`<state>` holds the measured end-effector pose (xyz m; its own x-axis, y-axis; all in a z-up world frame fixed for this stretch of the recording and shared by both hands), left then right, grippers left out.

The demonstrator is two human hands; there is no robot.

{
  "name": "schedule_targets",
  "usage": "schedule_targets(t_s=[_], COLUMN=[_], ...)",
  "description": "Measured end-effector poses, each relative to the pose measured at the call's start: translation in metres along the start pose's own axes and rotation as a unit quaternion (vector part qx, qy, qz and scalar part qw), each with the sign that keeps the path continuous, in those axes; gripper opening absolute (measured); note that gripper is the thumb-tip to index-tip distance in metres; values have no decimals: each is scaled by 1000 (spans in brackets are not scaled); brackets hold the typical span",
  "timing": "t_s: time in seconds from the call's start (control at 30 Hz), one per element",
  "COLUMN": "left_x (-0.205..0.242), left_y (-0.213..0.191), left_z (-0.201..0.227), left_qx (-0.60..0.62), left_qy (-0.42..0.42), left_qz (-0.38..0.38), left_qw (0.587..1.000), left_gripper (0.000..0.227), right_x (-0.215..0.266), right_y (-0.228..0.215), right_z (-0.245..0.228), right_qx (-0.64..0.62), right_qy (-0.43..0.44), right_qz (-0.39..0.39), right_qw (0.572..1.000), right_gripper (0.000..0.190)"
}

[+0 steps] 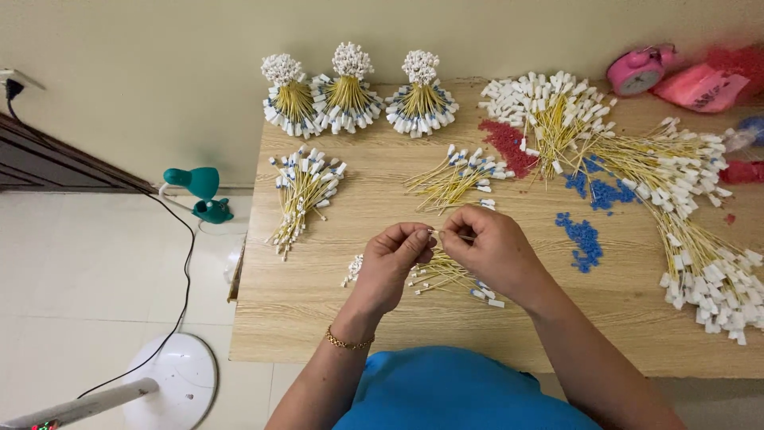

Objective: Manually assemble and bundle small electronic components with gold-colored wires at a workbench.

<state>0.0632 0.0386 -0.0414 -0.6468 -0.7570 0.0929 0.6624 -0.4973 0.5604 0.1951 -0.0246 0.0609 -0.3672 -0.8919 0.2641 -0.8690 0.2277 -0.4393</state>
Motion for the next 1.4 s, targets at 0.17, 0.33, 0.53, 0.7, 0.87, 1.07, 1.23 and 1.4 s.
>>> schedule_targets(t_s=[0.17, 0.33, 0.53, 0.7, 0.87, 1.07, 1.23, 1.4], left_x=[0, 0, 2, 0, -1, -1, 0, 0], left_y=[3, 5, 9, 2, 1, 2, 3, 1], left_z=[4, 7, 15, 4, 0, 0, -2, -3], left_qx=[-5, -33, -35, -8, 72, 98, 101, 51], left_qy=[-4, 9, 24, 11, 6, -1, 2, 12], left_qz=[5, 9, 24, 37, 33, 29, 15, 26], left_qw=[1000, 999, 999, 999, 997, 995, 995, 998], left_gripper=[16, 14, 14, 16, 19, 18, 18, 18], right_x=[0, -1, -2, -3, -1, -1, -1, 2], right_y=[-2, -2, 2, 1, 0, 1, 1, -1], right_z=[-3, -6, -1, 3, -2, 0, -1, -12], right_qx=[-1, 1, -37, -11, -8, 2, 33, 66], right_qy=[-7, -36, -1, 9, -1, 25, 16, -4], right_qz=[13, 25, 7, 15, 13, 4, 7, 16], right_qw=[1000, 999, 999, 1000, 1000, 1000, 999, 998], right_gripper=[13, 13, 15, 15, 15, 15, 16, 16])
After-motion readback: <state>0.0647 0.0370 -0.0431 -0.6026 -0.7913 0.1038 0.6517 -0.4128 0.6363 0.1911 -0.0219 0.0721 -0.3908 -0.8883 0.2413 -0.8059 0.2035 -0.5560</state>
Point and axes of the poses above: each hand's wrist, its own x-axis away from the middle knuckle, its own y-axis out of the palm, z = x × y, the point moved 9 cm from there along -x, towards the middle knuckle, and after that the axes turned 7 degrees about y, right-handed, at the moved point
